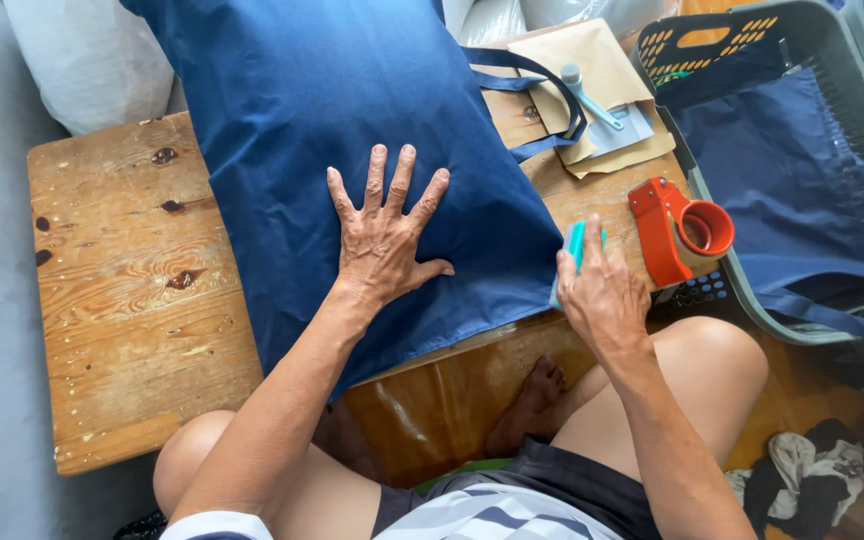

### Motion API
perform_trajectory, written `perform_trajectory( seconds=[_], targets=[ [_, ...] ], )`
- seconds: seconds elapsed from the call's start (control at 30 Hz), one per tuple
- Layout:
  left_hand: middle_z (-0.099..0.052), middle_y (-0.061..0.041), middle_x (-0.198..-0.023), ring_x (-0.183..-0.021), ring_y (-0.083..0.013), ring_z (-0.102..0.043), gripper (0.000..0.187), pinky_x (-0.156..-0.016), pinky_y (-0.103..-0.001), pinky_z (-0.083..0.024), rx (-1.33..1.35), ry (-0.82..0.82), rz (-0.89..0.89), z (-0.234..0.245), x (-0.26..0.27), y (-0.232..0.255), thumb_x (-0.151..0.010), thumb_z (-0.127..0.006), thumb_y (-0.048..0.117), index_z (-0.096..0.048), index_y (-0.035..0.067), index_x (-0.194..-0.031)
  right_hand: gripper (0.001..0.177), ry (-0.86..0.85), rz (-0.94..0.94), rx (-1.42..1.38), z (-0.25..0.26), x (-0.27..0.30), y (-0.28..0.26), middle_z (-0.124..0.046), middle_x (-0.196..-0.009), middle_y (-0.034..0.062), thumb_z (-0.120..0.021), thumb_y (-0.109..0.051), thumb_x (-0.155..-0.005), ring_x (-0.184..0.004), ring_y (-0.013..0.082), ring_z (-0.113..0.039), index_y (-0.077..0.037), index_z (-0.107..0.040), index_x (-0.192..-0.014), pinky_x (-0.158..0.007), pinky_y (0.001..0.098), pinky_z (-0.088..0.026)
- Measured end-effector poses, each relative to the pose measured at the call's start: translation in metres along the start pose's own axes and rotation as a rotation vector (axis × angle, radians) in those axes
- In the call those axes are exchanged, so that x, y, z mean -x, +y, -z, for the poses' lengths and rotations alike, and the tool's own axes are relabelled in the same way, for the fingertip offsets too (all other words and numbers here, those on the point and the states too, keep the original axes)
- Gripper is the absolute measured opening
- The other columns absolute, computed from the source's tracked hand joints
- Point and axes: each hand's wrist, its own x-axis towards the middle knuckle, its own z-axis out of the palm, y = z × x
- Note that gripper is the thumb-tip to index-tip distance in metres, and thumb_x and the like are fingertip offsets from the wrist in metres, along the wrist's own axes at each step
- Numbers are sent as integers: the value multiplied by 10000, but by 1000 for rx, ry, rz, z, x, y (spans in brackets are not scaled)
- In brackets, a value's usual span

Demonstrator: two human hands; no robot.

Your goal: The person scrubs the surface of a blue pillow with a green brush while sitting on the floor. They flip the pillow over to clean both sides and continue scrubbing the fabric.

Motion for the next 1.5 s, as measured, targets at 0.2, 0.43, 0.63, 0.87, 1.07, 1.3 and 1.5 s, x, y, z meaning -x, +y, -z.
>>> perform_trajectory(
  seconds=[0.2, 0.43, 0.63, 0.87, 1.07, 1.3, 1.5],
  targets=[
    [-164, -167, -1706, -1555, -468, -83, 1272, -1089, -891, -22, -13, -4, -12, 0, 0, 2, -563, -907, 630, -298, 308, -1633, 617, 245, 268, -514, 7, -38, -78, -577, -1175, 340, -402, -430, -1073, -1131, 628, -575, -185, -289, -1628, -895, 687, -480],
    [-187, -160, -1702, -1555, -462, -99, 1260, -1089, -891, -19, -13, -24, -25, -3, -1, 3, -553, -921, 610, -327, 306, -1622, 615, 104, 108, -240, -32, -27, -52, -567, -1195, 221, -420, -454, -1034, -1073, 533, -655, -331, -305, -1625, -897, 651, -532],
    [-177, -148, -1707, -1559, -446, -97, 1267, -1098, -883, -23, -8, -21, -8, -1, -2, 2, -553, -910, 639, -321, 312, -1626, 646, 121, 74, -52, -47, 4, 3, -547, -1115, 203, -446, -471, -1016, -1007, 530, -684, -371, -297, -1637, -819, 640, -566],
    [-156, -140, -1711, -1563, -444, -76, 1284, -1111, -875, -20, 14, -27, 4, 3, 0, -3, -570, -898, 698, -288, 328, -1637, 736, 47, -13, 147, -68, 7, 76, -579, -1135, 216, -409, -597, -954, -971, 566, -702, -384, -303, -1651, -724, 677, -548],
    [-548, -36, -1520, -1493, -281, -403, 621, -1153, -701, -244, 194, 175, -21, -12, -4, -32, -998, -475, 718, -554, 342, -1485, 706, 629, 546, -236, -11, 69, 26, -655, -1064, 337, -673, -245, -1008, -1005, 528, -663, 72, -426, -1589, -800, 552, -522],
    [-288, -114, -1652, -1539, -423, -99, 573, -1119, -801, -221, 233, 166, 254, 14, 12, -93, -936, -755, 582, -646, 318, -1432, 432, 725, 1052, -485, -20, 57, -129, -672, -1304, 154, -735, -252, -1010, -1156, 335, -646, -40, -599, -1362, -971, 451, -419],
    [-392, -90, -1595, -1464, -411, -304, 545, -1105, -604, -379, 492, -12, 321, 16, 20, -122, -864, -827, 471, -656, 359, -1370, 303, 805, 1147, -403, -78, 59, -184, -587, -1166, 95, -672, -251, -1021, -1011, 322, -584, -111, -598, -1279, -878, 470, -366]
  ],
)
